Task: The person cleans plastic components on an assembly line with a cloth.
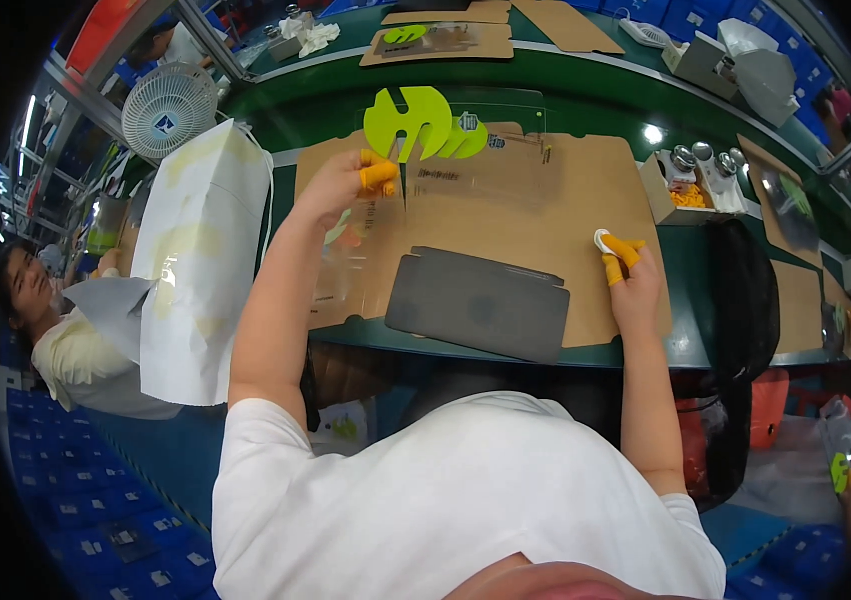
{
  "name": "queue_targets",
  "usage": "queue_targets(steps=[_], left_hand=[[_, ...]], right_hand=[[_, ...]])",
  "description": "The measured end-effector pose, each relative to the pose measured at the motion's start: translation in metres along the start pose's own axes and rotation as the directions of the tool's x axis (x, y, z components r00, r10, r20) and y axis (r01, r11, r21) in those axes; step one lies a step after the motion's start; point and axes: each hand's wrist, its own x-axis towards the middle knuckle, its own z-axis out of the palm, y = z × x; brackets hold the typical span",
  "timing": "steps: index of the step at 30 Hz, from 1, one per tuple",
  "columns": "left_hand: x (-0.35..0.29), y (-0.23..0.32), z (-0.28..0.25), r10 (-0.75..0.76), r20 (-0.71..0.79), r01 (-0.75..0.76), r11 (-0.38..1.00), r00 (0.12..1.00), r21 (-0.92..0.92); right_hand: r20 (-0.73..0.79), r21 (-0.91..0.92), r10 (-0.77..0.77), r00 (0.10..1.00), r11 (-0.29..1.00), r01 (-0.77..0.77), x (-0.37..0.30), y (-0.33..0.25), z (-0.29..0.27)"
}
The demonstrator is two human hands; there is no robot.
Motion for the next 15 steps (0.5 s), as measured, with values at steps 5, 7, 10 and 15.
queue_targets(steps=[5, 7, 10, 15], left_hand=[[0.086, -0.009, 0.013, -0.022, 0.06, -0.005, 0.907, 0.998, 0.422], [0.101, -0.02, 0.02, -0.033, 0.033, 0.006, 0.798, 0.999, 0.603], [0.101, -0.021, 0.035, 0.09, -0.226, 0.167, 0.427, 0.97, 0.889], [0.092, -0.022, 0.05, 0.141, -0.368, 0.283, 0.414, 0.919, 0.865]], right_hand=[[0.056, -0.054, 0.059, 0.997, 0.997, -0.056, -0.003, 0.011, 0.008], [0.056, -0.032, 0.053, 0.997, 0.998, -0.051, -0.003, 0.005, 0.008], [0.06, -0.034, 0.034, 0.998, 0.999, -0.032, -0.004, 0.003, 0.005], [0.046, 0.048, 0.089, 0.995, 0.995, -0.091, -0.001, 0.004, 0.004]])
